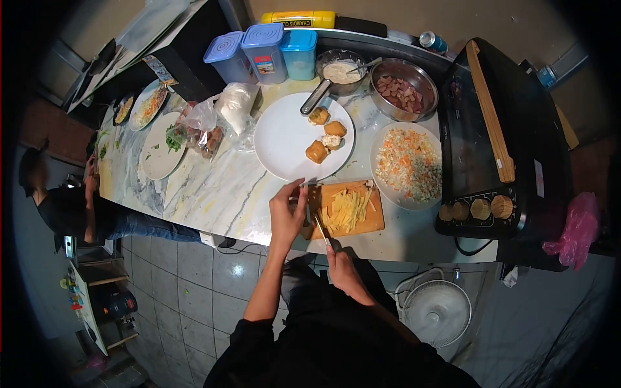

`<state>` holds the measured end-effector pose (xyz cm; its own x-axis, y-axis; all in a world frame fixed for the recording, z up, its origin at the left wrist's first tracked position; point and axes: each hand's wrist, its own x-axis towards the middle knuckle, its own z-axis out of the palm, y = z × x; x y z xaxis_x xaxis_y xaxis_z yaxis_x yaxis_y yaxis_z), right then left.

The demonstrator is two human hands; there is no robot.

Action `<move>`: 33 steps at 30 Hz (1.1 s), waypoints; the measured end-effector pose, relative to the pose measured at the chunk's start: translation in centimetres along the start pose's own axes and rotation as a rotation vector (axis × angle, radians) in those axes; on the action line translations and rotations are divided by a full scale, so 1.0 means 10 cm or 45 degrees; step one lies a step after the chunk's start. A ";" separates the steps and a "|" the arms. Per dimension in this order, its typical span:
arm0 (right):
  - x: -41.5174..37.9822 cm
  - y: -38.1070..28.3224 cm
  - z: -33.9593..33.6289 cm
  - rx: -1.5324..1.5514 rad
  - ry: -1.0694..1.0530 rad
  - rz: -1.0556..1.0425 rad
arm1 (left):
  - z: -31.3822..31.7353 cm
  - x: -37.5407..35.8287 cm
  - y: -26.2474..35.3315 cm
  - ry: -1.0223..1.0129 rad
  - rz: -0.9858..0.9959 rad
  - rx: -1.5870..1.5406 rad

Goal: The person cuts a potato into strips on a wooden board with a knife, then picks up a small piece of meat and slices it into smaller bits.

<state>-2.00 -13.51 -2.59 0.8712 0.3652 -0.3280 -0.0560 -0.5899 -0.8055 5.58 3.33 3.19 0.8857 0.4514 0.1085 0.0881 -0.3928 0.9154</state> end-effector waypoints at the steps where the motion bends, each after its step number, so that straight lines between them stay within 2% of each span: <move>1: -0.01 0.03 0.03 -0.019 0.059 -0.049 | 0.01 0.07 0.02 -0.019 0.040 0.028; 2: 0.00 0.07 0.05 -0.038 0.120 -0.099 | 0.04 0.14 0.02 -0.019 0.047 0.027; 4: 0.00 0.03 0.02 -0.022 0.093 -0.083 | 0.13 0.28 -0.02 0.026 0.327 0.122; 6: 0.00 0.02 0.02 -0.005 0.061 -0.067 | 0.21 0.38 -0.10 -0.007 0.343 0.134; 8: 0.01 0.04 0.04 -0.001 0.065 -0.047 | 0.28 0.46 -0.20 0.030 0.626 0.403; 16: -0.02 -0.06 -0.04 0.015 0.045 -0.054 | 0.36 0.46 -0.28 0.071 0.473 0.478; 27: 0.00 -0.09 -0.06 0.022 0.005 0.008 | 0.37 0.46 -0.36 0.053 0.526 0.536; 29: -0.02 -0.08 -0.03 -0.023 0.118 -0.046 | 0.36 0.45 -0.37 0.053 0.525 0.525; 33: 0.01 -0.04 -0.07 0.014 -0.005 -0.021 | 0.36 0.46 -0.41 0.062 0.569 0.529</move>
<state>-1.57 -13.73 -1.95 0.8702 0.3775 -0.3166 -0.0473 -0.5757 -0.8163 10.95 4.11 -1.49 0.8569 0.2033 0.4736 -0.1080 -0.8277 0.5507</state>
